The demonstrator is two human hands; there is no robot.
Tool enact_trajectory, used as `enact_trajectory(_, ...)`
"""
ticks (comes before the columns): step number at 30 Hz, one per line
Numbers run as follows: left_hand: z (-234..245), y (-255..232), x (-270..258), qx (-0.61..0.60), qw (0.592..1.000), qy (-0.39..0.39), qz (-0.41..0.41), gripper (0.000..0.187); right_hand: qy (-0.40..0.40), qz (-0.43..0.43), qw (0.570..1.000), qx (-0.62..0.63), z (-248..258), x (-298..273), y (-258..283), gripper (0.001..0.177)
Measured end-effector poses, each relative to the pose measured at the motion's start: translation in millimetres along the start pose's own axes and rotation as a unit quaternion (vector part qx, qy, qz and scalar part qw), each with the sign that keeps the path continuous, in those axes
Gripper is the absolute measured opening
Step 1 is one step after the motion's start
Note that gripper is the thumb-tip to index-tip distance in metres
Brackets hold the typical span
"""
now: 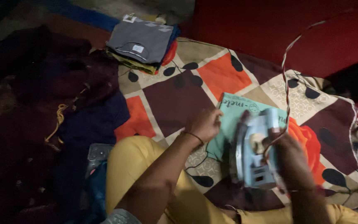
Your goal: The person irons a light green t-shirt laid out on a patterned bedspread, then folds it neatly. The person uses an electric iron to smooth the fabric and folds the shirt into a compact rectangle.
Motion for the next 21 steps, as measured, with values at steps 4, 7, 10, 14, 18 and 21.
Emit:
enact_trajectory(4, -31.7, -4.0, -11.2, 0.095, 0.982, 0.122, -0.109, 0.042, -0.003, -0.016, 0.995, 0.103, 62.6, 33.6, -3.7, 0.032)
enact_trajectory(7, -39.5, -1.0, -11.6, 0.13, 0.97, 0.183, -0.096, 0.043, -0.086, -0.058, 0.993, 0.064, 93.1, 62.0, -42.8, 0.037)
enact_trajectory(10, -34.7, 0.2, -11.6, 0.133, 0.966, 0.213, -0.069, 0.044, 0.139, -0.052, 0.956, 0.254, 85.8, 87.1, -79.0, 0.039)
enact_trajectory(14, -25.3, -7.9, -8.4, 0.129, 0.964, 0.224, -0.064, 0.044, -0.065, 0.032, 0.997, 0.019, 95.3, 124.6, -96.0, 0.048)
enact_trajectory(18, -26.6, -12.4, -1.3, 0.132, 0.963, 0.225, -0.066, 0.043, -0.102, 0.014, 0.995, -0.003, 95.4, 157.8, -83.7, 0.049)
enact_trajectory(21, -26.5, -8.7, 1.5, 0.122, 0.966, 0.213, -0.074, 0.041, -0.143, 0.033, 0.987, -0.061, 94.2, 175.5, -74.6, 0.053)
Point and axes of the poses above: each hand's wrist, its own x-axis towards the middle knuckle, its own z-axis out of the back of the hand, y = z × x, the point moved 3 cm from there along x, towards the middle knuckle, and after that the axes turned 8 degrees about -y, right-handed, at the moved point
